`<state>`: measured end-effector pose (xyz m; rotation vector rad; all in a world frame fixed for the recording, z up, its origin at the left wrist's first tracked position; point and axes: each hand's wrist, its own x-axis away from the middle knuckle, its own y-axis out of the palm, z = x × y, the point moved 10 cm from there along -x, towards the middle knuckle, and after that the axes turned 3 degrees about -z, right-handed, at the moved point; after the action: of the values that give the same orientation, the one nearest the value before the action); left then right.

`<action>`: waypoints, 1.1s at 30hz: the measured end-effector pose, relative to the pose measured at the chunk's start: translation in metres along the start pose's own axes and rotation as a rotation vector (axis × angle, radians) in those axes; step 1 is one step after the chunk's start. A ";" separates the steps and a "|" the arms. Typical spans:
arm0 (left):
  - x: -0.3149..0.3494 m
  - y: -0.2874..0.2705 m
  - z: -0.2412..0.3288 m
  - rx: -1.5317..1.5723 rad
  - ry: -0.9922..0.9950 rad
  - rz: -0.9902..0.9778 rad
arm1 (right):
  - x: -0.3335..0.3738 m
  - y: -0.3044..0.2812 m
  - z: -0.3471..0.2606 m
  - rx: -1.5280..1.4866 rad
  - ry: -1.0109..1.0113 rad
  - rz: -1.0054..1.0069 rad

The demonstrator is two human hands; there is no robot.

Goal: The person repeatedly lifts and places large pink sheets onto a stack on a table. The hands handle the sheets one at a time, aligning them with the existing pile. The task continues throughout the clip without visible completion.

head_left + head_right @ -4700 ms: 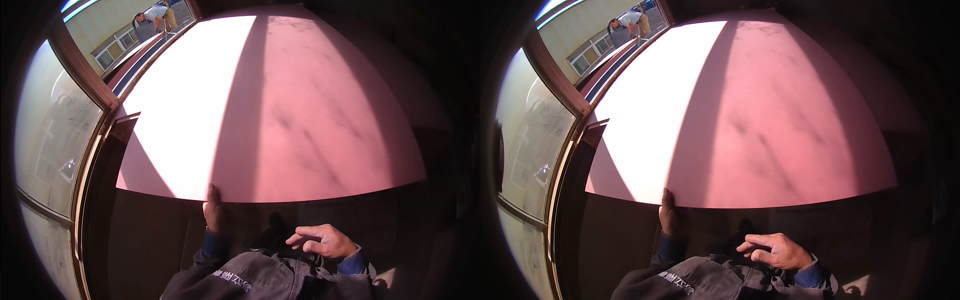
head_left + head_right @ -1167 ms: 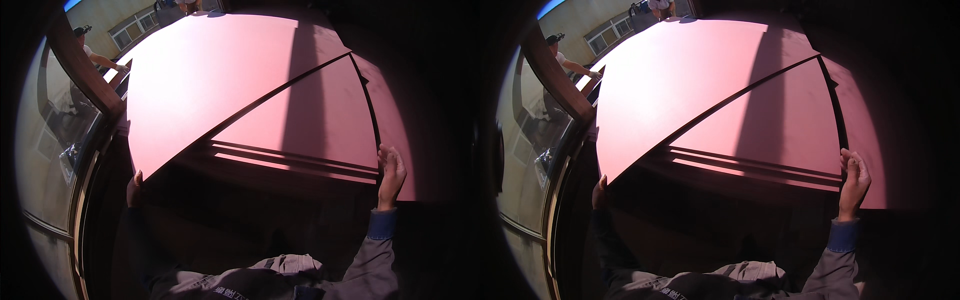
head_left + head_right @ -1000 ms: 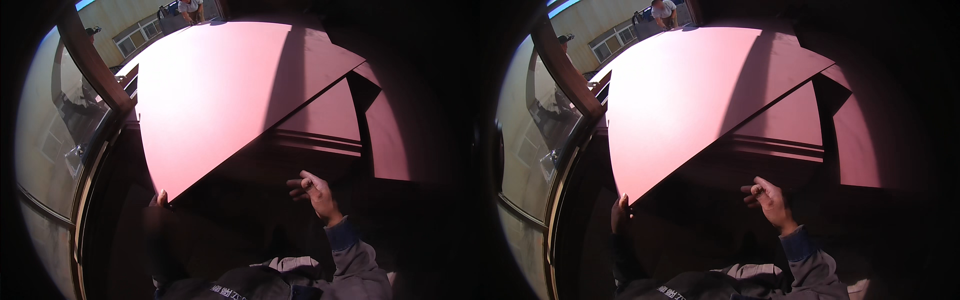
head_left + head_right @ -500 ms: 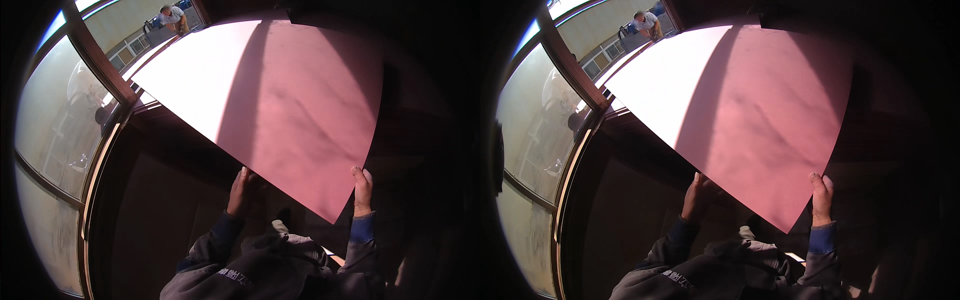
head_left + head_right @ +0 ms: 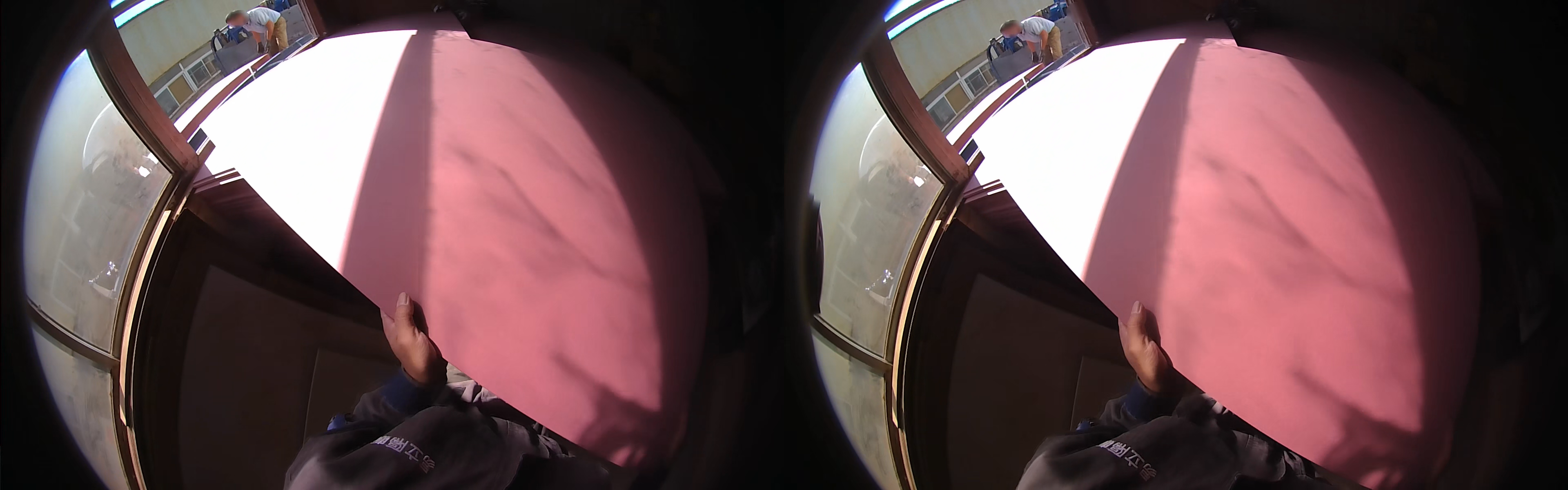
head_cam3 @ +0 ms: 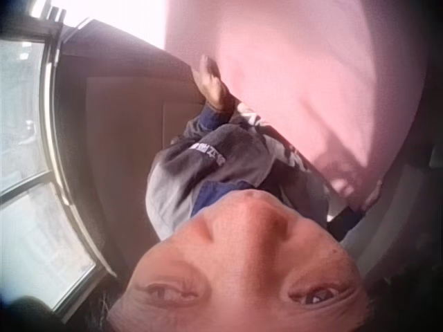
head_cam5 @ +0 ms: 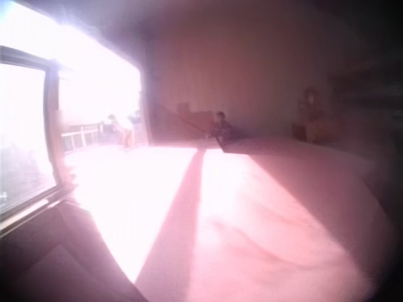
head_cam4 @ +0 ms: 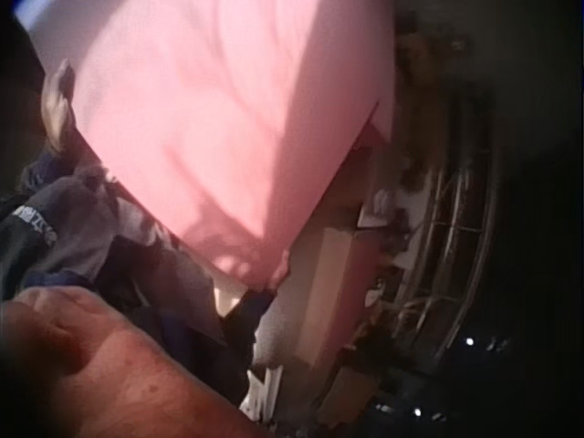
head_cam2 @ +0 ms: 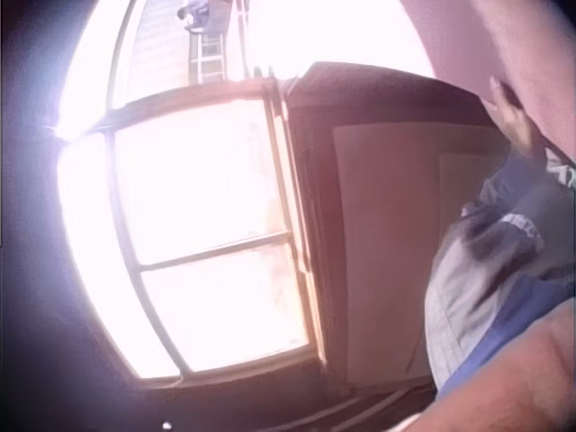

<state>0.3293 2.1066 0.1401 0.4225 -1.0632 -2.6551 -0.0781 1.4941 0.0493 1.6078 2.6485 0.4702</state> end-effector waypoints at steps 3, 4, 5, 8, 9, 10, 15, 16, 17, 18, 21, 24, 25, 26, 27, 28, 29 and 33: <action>-0.011 -0.005 -0.005 -0.001 -0.107 0.096 | 0.029 0.027 -0.017 -0.008 -0.040 0.021; -0.019 -0.004 -0.003 0.008 -0.094 0.074 | 0.040 0.038 -0.021 -0.009 -0.052 0.019; -0.028 -0.004 -0.005 0.017 -0.088 0.044 | 0.049 0.048 -0.024 -0.017 -0.060 0.021; -0.061 -0.009 -0.004 -0.045 -0.026 -0.034 | 0.078 0.085 -0.023 -0.035 -0.071 -0.003; -0.075 -0.015 -0.008 -0.081 -0.035 -0.025 | 0.088 0.103 -0.020 -0.041 -0.076 -0.021; -0.090 -0.018 -0.008 -0.117 -0.013 -0.059 | 0.100 0.120 -0.016 -0.047 -0.073 -0.041; -0.190 -0.042 -0.026 -0.280 -0.027 -0.134 | 0.145 0.234 0.015 -0.082 -0.005 -0.150; -0.218 -0.040 -0.022 -0.210 0.083 -0.136 | 0.153 0.258 0.017 -0.097 -0.003 -0.184; -0.250 -0.042 -0.029 -0.296 0.073 -0.139 | 0.164 0.280 0.023 -0.117 0.007 -0.218; -0.274 -0.040 -0.027 -0.358 0.143 -0.164 | 0.174 0.302 0.028 -0.125 0.033 -0.254; -0.336 -0.043 -0.046 -0.241 0.048 -0.190 | 0.198 0.360 0.035 -0.153 0.094 -0.359; -0.385 -0.040 -0.075 0.013 -0.346 -0.195 | 0.223 0.409 0.037 -0.192 0.147 -0.485; -0.395 -0.043 -0.072 -0.188 -0.403 -0.263 | 0.231 0.423 0.037 -0.208 0.153 -0.518; -0.399 -0.048 -0.067 -0.140 -0.426 -0.214 | 0.238 0.439 0.038 -0.214 0.106 -0.562; -0.397 -0.047 -0.058 -0.108 -0.411 -0.255 | 0.238 0.437 0.046 -0.134 0.080 -0.409; -0.388 -0.051 -0.052 -0.083 -0.450 -0.253 | 0.248 0.450 0.047 -0.033 0.020 -0.435; -0.367 -0.067 -0.050 -0.088 -0.524 -0.210 | 0.266 0.465 0.061 -0.019 0.042 -0.488; -0.266 -0.091 -0.012 0.177 -0.511 -0.230 | 0.324 0.514 0.103 -0.038 0.283 -0.575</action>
<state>0.5695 2.2519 0.1134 -0.1285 -1.4786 -2.9678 0.2302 2.0214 0.1314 0.7428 3.0904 0.7478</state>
